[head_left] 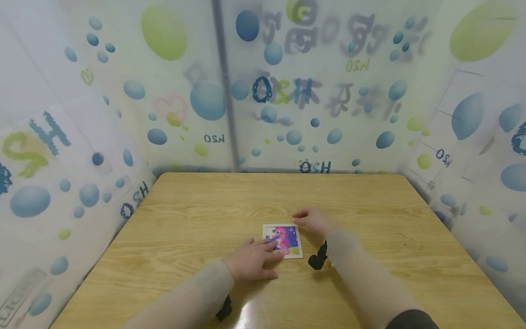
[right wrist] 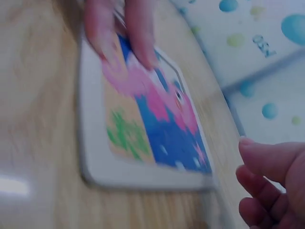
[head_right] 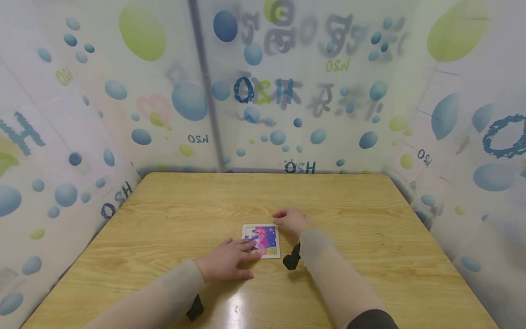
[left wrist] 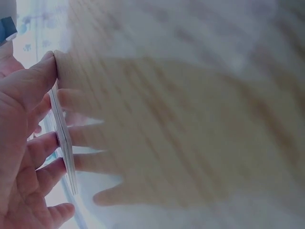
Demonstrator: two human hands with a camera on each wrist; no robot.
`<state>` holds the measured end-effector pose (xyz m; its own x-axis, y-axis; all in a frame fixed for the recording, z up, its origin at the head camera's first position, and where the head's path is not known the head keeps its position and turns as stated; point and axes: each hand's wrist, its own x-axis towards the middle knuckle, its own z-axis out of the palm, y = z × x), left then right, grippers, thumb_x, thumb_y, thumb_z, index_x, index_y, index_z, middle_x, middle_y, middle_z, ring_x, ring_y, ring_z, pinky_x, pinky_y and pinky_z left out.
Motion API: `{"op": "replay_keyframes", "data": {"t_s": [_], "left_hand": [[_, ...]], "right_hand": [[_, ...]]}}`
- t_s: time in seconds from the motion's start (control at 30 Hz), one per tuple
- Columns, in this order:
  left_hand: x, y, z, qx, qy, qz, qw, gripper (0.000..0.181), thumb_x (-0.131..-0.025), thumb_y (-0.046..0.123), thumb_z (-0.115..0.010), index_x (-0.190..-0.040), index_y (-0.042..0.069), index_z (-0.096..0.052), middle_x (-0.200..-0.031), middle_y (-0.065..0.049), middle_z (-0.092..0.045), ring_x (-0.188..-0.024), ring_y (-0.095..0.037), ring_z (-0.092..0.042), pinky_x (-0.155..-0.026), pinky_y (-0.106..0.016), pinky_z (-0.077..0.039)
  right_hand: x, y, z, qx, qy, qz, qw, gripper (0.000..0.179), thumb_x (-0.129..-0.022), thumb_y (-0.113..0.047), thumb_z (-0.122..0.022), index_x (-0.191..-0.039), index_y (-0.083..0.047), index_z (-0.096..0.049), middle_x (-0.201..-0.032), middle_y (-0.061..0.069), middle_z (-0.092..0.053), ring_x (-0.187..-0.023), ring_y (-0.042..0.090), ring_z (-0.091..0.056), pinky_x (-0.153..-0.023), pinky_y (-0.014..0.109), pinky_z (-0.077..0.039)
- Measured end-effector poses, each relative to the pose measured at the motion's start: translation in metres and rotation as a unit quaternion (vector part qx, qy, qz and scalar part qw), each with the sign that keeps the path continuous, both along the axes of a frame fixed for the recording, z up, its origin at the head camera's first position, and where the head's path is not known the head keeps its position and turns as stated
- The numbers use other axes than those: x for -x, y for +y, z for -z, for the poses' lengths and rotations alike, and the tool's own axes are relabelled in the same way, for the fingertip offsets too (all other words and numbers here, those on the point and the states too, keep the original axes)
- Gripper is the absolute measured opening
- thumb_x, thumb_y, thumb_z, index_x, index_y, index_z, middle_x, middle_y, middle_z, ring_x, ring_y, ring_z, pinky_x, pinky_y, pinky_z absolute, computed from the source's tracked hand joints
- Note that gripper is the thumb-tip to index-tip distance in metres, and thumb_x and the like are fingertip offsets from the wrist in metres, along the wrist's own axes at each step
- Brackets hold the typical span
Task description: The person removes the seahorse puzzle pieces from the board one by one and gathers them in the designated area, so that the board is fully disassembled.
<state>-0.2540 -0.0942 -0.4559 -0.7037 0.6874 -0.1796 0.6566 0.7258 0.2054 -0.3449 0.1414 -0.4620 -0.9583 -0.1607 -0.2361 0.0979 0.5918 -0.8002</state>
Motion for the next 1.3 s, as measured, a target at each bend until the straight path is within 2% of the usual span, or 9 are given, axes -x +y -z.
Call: {"op": "replay_keyframes", "data": {"t_s": [0.17, 0.4, 0.5, 0.67, 0.87, 1.1, 1.2, 1.3], "left_hand": [[-0.001, 0.000, 0.001, -0.004, 0.007, 0.001, 1.0000, 0.060, -0.091, 0.057, -0.054, -0.145, 0.034, -0.042, -0.155, -0.003, -0.029, -0.141, -0.029, -0.028, -0.111, -0.060, -0.021], [-0.002, 0.000, 0.000, -0.006, 0.010, 0.002, 0.9999, 0.060, -0.091, 0.057, -0.054, -0.145, 0.033, -0.042, -0.155, -0.003, -0.029, -0.141, -0.029, -0.028, -0.110, -0.061, -0.022], [-0.001, 0.000, 0.000, -0.007, 0.009, 0.004, 0.9999, 0.061, -0.091, 0.057, -0.054, -0.145, 0.033, -0.042, -0.155, -0.004, -0.029, -0.141, -0.029, -0.029, -0.110, -0.061, -0.022], [0.001, 0.001, -0.001, -0.004, 0.015, 0.007, 0.9998, 0.061, -0.089, 0.057, -0.056, -0.144, 0.033, -0.044, -0.154, -0.004, -0.032, -0.140, -0.028, -0.031, -0.110, -0.061, -0.021], [0.002, 0.006, -0.003, 0.012, 0.044, 0.021, 0.9987, 0.064, -0.086, 0.057, -0.061, -0.142, 0.028, -0.049, -0.149, -0.006, -0.041, -0.136, -0.024, -0.038, -0.110, -0.060, -0.025], [-0.001, 0.011, -0.004, 0.044, 0.056, 0.022, 0.9972, 0.074, -0.085, 0.068, -0.053, -0.147, 0.030, -0.040, -0.156, -0.007, -0.027, -0.138, -0.029, -0.034, -0.111, -0.055, -0.027], [0.000, 0.013, -0.003, 0.047, 0.063, 0.023, 0.9966, 0.073, -0.086, 0.068, -0.051, -0.146, 0.029, -0.042, -0.154, -0.007, -0.031, -0.139, -0.030, -0.033, -0.113, -0.050, -0.026], [0.002, 0.014, -0.001, 0.029, 0.058, 0.018, 0.9978, 0.071, -0.085, 0.067, -0.055, -0.144, 0.029, -0.045, -0.152, -0.008, -0.036, -0.136, -0.032, -0.037, -0.112, -0.046, -0.028]], "right_hand": [[-0.008, -0.026, 0.002, 0.022, -0.004, -0.025, 0.9994, 0.018, -0.091, -0.019, -0.067, -0.107, -0.011, -0.071, -0.107, 0.004, -0.065, -0.101, 0.022, -0.056, -0.094, 0.042, -0.045], [-0.007, -0.045, 0.011, -0.014, 0.047, -0.098, 0.9940, 0.011, -0.087, -0.014, -0.071, -0.098, -0.014, -0.073, -0.101, 0.001, -0.060, -0.094, 0.018, -0.055, -0.089, 0.039, -0.046], [-0.006, -0.049, 0.013, -0.041, 0.064, -0.114, 0.9906, 0.009, -0.087, -0.012, -0.071, -0.095, -0.015, -0.073, -0.101, 0.001, -0.056, -0.095, 0.018, -0.053, -0.089, 0.040, -0.045], [-0.007, -0.052, 0.010, -0.069, 0.065, -0.108, 0.9896, 0.008, -0.086, -0.011, -0.071, -0.091, -0.017, -0.073, -0.100, 0.003, -0.052, -0.093, 0.019, -0.048, -0.084, 0.037, -0.043], [-0.009, -0.053, 0.009, -0.066, 0.051, -0.095, 0.9919, 0.009, -0.086, -0.009, -0.071, -0.089, -0.018, -0.072, -0.100, 0.002, -0.051, -0.093, 0.020, -0.047, -0.082, 0.036, -0.042], [-0.009, -0.053, 0.008, -0.061, 0.045, -0.093, 0.9927, 0.008, -0.087, -0.008, -0.070, -0.089, -0.016, -0.072, -0.100, 0.002, -0.051, -0.094, 0.020, -0.047, -0.083, 0.037, -0.042], [-0.009, -0.054, 0.008, -0.057, 0.046, -0.094, 0.9929, 0.008, -0.087, -0.008, -0.070, -0.089, -0.015, -0.072, -0.099, 0.003, -0.052, -0.094, 0.020, -0.047, -0.082, 0.036, -0.042], [-0.010, -0.053, 0.008, -0.048, 0.042, -0.091, 0.9938, 0.008, -0.087, -0.007, -0.070, -0.088, -0.015, -0.072, -0.099, 0.003, -0.051, -0.094, 0.020, -0.047, -0.083, 0.035, -0.041]]}}
